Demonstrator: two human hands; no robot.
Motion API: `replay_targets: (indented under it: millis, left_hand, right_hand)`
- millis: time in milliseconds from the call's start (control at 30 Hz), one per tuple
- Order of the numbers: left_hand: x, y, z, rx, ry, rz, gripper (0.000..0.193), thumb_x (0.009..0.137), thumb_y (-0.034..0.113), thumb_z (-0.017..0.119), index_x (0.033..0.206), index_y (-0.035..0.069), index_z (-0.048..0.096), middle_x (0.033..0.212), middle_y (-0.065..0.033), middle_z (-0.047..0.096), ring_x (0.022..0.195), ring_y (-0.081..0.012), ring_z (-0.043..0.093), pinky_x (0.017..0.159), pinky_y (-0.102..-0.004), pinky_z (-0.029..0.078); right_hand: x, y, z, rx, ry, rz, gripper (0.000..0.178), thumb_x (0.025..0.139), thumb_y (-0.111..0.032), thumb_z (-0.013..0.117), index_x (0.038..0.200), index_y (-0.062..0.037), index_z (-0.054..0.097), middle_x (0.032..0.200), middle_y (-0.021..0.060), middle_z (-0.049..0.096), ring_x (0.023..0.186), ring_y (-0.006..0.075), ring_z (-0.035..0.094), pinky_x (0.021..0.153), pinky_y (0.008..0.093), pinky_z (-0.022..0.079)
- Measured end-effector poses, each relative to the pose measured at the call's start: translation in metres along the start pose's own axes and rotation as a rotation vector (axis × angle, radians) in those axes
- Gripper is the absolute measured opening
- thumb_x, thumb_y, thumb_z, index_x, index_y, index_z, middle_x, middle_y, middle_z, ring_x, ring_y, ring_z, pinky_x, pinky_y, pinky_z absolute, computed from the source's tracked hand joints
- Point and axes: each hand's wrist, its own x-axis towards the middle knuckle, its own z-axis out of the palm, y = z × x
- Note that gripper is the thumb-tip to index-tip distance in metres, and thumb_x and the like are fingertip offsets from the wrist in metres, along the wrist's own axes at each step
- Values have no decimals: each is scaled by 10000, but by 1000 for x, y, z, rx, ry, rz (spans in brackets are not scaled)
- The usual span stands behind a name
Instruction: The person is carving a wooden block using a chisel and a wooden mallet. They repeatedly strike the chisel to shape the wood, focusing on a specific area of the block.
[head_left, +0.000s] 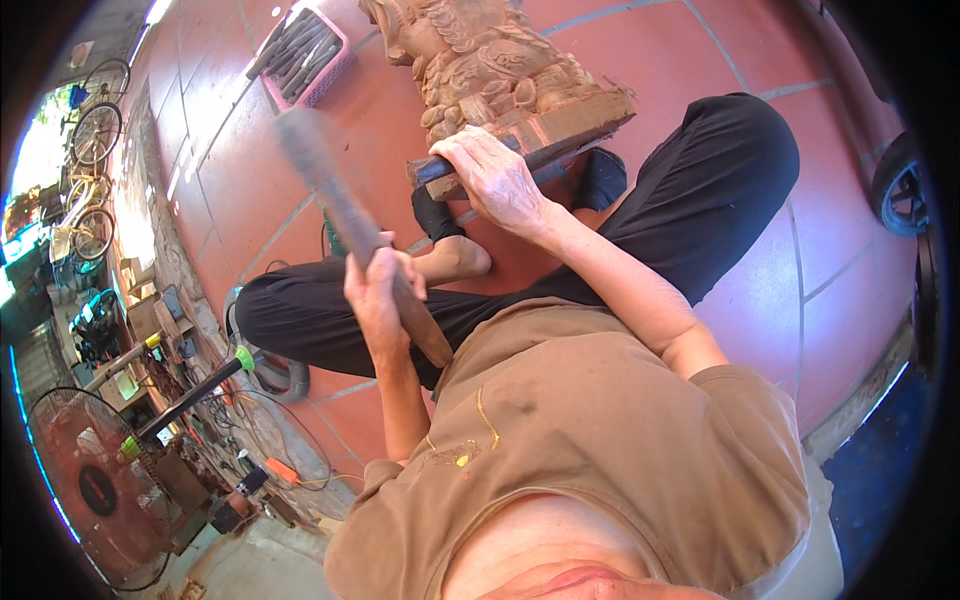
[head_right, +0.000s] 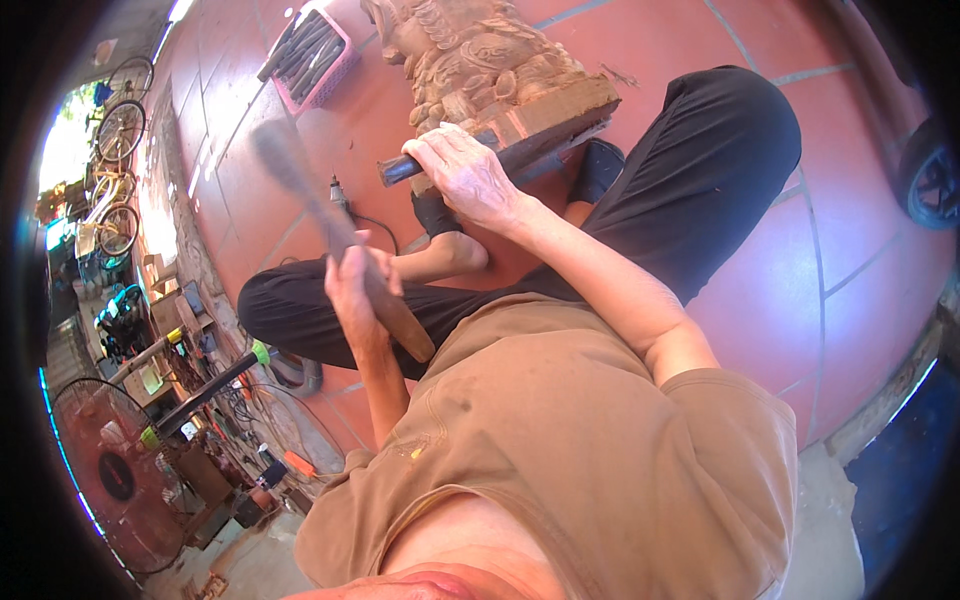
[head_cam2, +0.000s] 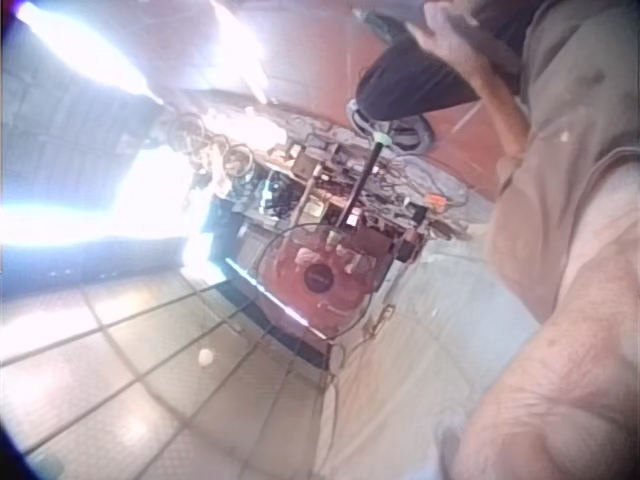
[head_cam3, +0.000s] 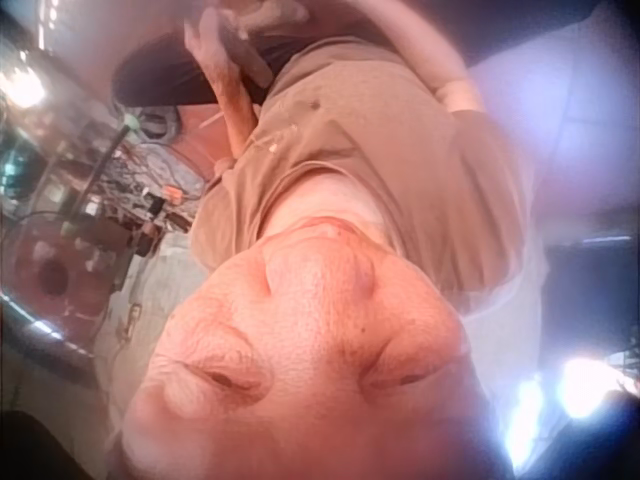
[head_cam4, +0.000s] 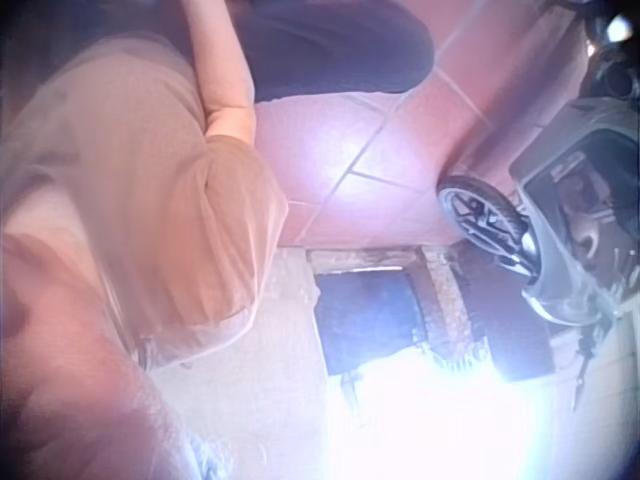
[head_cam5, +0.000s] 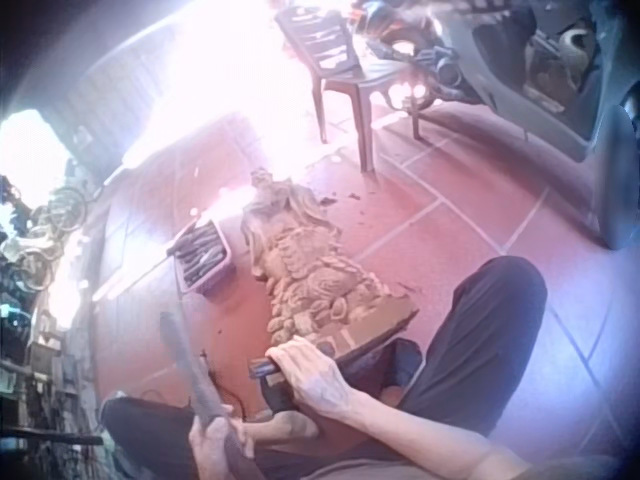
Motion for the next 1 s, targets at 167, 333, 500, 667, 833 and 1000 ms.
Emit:
replay_targets:
  millis: [167, 333, 500, 667, 833, 1000]
  left_hand:
    - [-3, -6, 8, 64, 162, 161, 239, 985, 144, 582, 1154, -16, 526, 758, -75, 569, 548, -145, 557, 477, -257, 467]
    - [1, -10, 10, 263, -79, -149, 240, 978, 177, 605, 1131, 0, 552, 668, -57, 542, 492, -136, 517, 443, -260, 417]
    - [4, -13, 7, 93, -32, -199, 233, 968, 167, 642, 1111, 10, 545, 691, -38, 552, 523, -112, 528, 463, -243, 434]
    - [6, -10, 3, 117, -8, -153, 249, 977, 186, 640, 1118, 4, 545, 681, -62, 557, 516, -132, 538, 454, -250, 444]
    - [6, -9, 0, 109, 8, -148, 265, 977, 194, 642, 1122, -3, 540, 674, -70, 559, 503, -144, 543, 454, -257, 440]
    - [5, -10, -2, 117, 49, -140, 277, 974, 198, 644, 1122, -11, 537, 672, -68, 561, 499, -139, 538, 451, -250, 435]
  right_hand:
    - [0, -1, 1, 20, -2, 8, 409, 754, 41, 641, 1153, -35, 589, 1061, 149, 631, 1048, 355, 625, 938, 447, 505]
    - [1, -1, 1, 40, -3, -12, 419, 748, 33, 647, 1157, -35, 587, 1051, 148, 631, 1029, 345, 625, 918, 442, 505]
    - [-1, -2, 3, -20, -67, 30, 450, 727, 42, 642, 1165, -34, 575, 1052, 147, 620, 1008, 344, 615, 897, 426, 502]
    - [-1, 0, 4, -21, -96, 22, 473, 713, 49, 641, 1172, -33, 564, 1045, 148, 604, 971, 352, 605, 878, 431, 499]
    - [2, 2, -3, 75, -29, 32, 485, 725, 84, 645, 1185, -36, 553, 1038, 164, 592, 969, 367, 596, 849, 444, 499]
    - [15, 4, -25, 191, 133, 265, 384, 836, 82, 665, 1179, -36, 540, 984, 165, 621, 915, 363, 635, 804, 413, 518]
